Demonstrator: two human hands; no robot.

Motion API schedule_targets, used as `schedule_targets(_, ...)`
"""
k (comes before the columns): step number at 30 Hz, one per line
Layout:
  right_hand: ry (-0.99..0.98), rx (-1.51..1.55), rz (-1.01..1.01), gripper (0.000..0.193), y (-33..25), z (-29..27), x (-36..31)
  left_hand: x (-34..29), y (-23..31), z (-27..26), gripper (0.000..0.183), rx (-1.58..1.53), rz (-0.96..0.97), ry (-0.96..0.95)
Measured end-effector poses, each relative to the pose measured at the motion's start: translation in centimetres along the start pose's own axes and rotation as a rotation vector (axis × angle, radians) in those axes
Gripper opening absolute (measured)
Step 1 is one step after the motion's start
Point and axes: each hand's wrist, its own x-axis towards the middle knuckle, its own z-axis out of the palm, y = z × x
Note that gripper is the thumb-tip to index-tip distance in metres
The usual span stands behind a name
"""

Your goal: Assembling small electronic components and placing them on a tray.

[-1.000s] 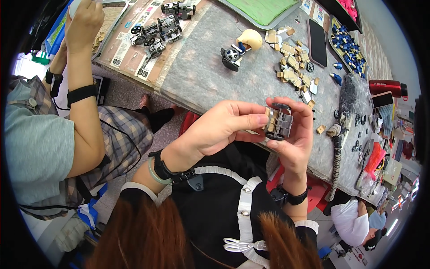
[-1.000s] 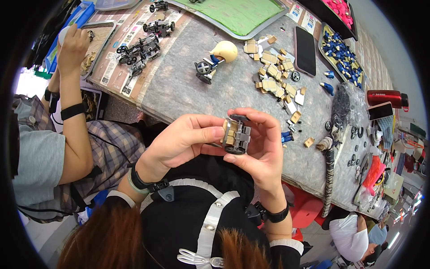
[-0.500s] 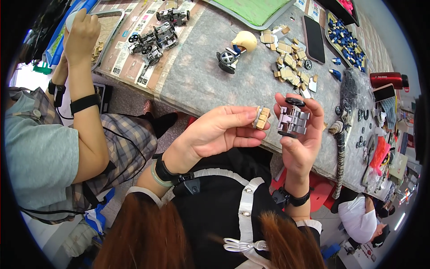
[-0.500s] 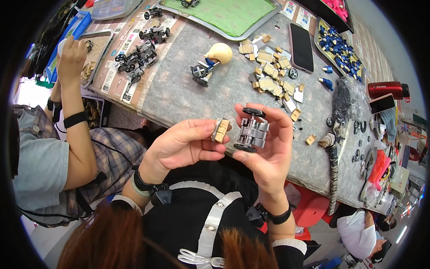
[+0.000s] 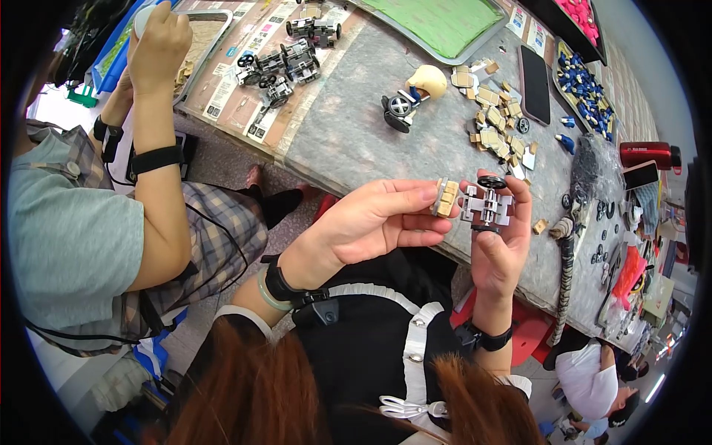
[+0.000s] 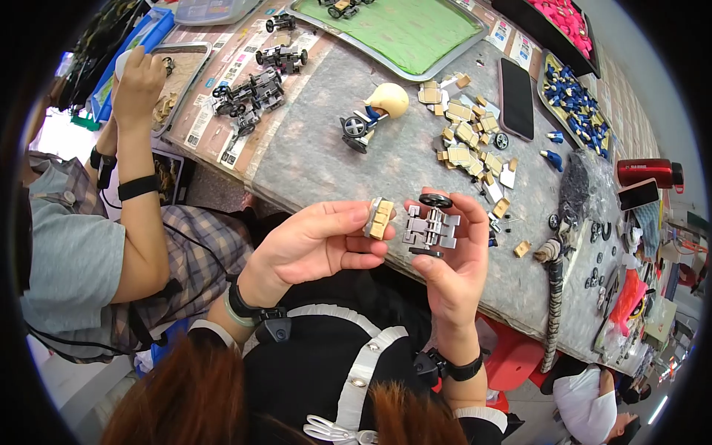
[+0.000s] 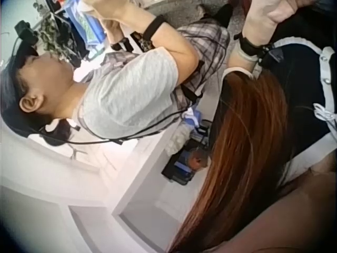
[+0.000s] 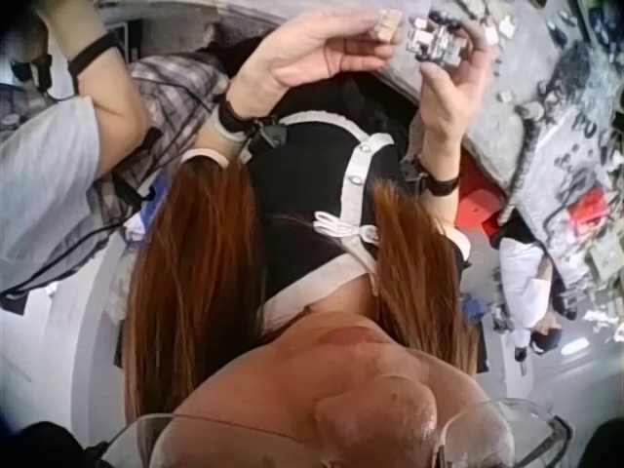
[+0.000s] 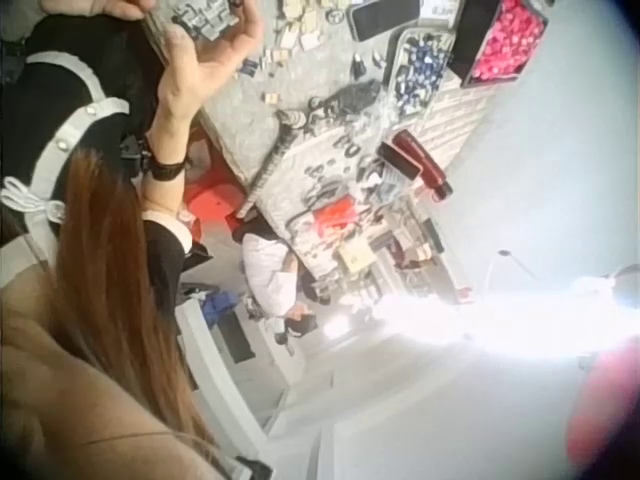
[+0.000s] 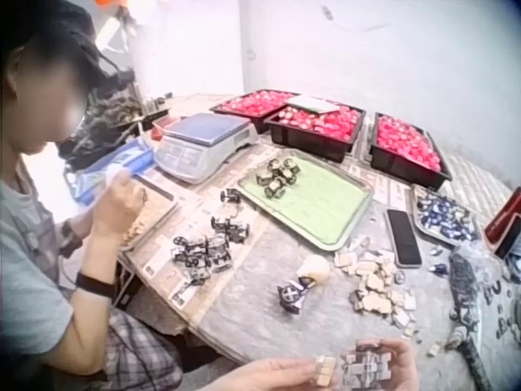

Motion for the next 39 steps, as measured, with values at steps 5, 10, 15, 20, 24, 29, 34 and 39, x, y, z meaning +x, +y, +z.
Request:
schedule_targets(5, 0.044, 0.007, 0.002, 0.069, -0.2, 0.2, 0.0, 0.3, 0.2, 0.2, 0.031, 0.017, -0.002, -0.024)
schedule_targets(10, -0.040, 0.163, 0.084, 0.065, 0.2, -0.2, 0.2, 0.4, 0.1, -0.2, 0.031, -0.102, -0.024, -0.055)
schedule_targets(15, -0.069, 0.260, 0.213, 0.067, 0.7, -0.3, 0.6, -0.2, -0.2, -1.1, 0.028, -0.107, 0.084, -0.008)
schedule_targets(20, -0.170, 0.318, 0.297, 0.069, 1.7, -0.9, 1.1, -0.3, -0.1, -1.2, 0.024, 0.030, 0.205, 0.081)
schedule_targets(24, -0.121, 0.443, 0.338, 0.067, 1.9, -0.6, 1.1, -0.3, 0.0, -1.0, 0.023, 0.007, 0.210, 0.085)
schedule_targets(29, -0.127, 0.426, 0.321, 0.066, 2.4, -0.5, 1.3, -0.4, 0.1, -1.2, 0.023, 0.007, 0.220, 0.090)
schedule_targets(34, -0.183, 0.467, 0.336, 0.063, 2.9, 0.1, 1.9, -1.3, 1.1, -1.5, 0.022, 0.002, 0.276, 0.075)
schedule_targets(39, -0.154, 0.477, 0.442, 0.055, 3.1, 0.9, 1.6, -2.5, 1.4, -1.7, 0.023, -0.013, 0.303, 0.105)
